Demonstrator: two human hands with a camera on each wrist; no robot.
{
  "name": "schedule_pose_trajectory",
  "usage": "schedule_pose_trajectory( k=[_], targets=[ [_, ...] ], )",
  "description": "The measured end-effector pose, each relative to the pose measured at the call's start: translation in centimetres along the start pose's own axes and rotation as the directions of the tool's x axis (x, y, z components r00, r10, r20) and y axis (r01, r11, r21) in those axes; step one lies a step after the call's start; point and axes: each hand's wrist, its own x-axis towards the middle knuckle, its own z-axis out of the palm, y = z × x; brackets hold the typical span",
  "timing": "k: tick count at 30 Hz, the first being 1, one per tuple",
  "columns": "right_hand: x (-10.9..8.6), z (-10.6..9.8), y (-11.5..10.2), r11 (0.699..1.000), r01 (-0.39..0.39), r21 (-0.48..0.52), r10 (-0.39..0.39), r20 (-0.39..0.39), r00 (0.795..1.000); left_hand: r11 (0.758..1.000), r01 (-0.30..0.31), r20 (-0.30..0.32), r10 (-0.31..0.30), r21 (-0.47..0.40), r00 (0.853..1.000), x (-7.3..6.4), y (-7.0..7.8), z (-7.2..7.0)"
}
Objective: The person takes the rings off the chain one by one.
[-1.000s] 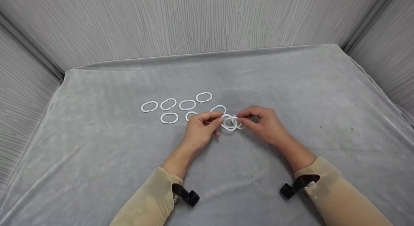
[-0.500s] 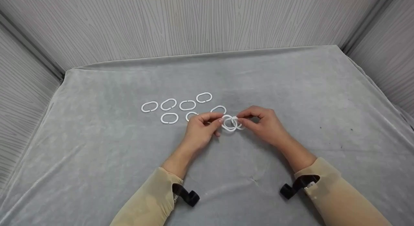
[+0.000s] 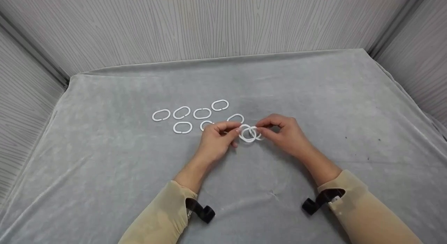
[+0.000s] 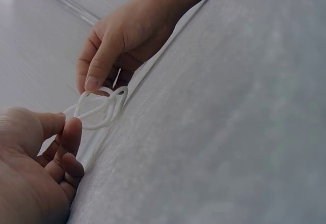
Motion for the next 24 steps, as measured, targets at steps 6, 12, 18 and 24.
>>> schedule_pose_trajectory(
  k=[6, 12, 18, 24],
  targets=[
    [-0.06, 0.01, 0.0, 1.0, 0.005, 0.0, -0.005, -0.006, 1.0, 1.0, 0.005, 0.002, -0.005, -0.003, 1.0, -0.06, 0.0, -0.01],
    [-0.09, 0.08, 0.04, 1.0, -0.007, 0.004, 0.007, -0.009, 1.0, 1.0, 0.0, 0.005, 0.001, -0.009, 1.0, -0.05, 0.0, 0.03],
    [-0.06, 0.08, -0.01, 1.0, -0.012, 0.005, 0.012, -0.009, 1.0, 1.0, -0.005, 0.004, 0.005, -0.01, 1.0, -0.06, 0.04, -0.01],
    [-0.04, 0.09, -0.02, 1.0, -0.016, 0.006, 0.016, -0.011, 1.0, 1.0, -0.009, 0.007, 0.009, -0.011, 1.0, -0.12, 0.07, -0.07]
  ],
)
